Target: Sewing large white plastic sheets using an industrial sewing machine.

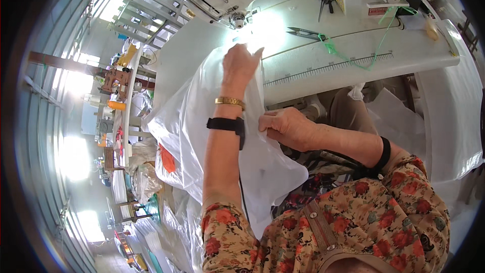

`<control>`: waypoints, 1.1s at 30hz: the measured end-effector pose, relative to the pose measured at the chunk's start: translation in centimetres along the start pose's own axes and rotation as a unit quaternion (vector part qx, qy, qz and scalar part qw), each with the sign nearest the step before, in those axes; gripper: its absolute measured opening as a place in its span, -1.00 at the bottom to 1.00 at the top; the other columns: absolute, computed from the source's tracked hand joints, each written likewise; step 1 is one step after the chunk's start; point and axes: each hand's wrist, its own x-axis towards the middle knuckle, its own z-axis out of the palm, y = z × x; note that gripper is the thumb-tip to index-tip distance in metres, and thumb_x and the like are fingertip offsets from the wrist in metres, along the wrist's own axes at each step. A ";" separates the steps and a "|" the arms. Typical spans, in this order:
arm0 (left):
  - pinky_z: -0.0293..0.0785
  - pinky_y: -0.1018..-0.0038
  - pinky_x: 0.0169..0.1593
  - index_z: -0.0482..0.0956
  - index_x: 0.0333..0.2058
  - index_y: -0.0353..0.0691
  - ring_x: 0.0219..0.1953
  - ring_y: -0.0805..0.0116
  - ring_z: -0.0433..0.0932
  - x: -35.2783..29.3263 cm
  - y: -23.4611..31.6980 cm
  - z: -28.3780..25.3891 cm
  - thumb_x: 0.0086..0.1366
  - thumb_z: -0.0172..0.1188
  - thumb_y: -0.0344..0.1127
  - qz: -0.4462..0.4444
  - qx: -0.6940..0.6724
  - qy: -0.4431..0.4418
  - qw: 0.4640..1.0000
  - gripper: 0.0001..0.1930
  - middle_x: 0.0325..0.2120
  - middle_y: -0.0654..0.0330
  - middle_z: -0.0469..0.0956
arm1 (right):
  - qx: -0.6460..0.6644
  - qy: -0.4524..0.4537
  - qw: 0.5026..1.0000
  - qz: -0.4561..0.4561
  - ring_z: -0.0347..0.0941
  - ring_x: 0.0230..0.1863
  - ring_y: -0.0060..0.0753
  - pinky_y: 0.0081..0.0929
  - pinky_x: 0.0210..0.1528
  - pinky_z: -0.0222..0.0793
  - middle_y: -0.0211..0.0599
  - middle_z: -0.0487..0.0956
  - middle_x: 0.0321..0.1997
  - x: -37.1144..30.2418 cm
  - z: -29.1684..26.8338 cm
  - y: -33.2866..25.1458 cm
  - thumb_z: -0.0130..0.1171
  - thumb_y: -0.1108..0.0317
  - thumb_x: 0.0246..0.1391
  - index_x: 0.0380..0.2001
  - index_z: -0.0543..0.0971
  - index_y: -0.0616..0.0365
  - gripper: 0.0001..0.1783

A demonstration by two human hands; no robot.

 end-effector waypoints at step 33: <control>0.42 0.60 -0.46 0.43 -0.03 -0.59 -0.51 0.50 0.49 -2.0 -2.3 2.8 0.19 0.10 -0.43 -0.138 -0.601 -0.028 0.786 -0.60 -0.36 0.08 0.56 | -0.437 0.079 0.896 -0.024 0.51 -0.27 -0.01 -0.13 -0.19 0.40 -0.05 0.57 -0.38 11.4 -9.1 9.7 0.10 0.35 0.09 -0.11 0.44 0.17 -0.72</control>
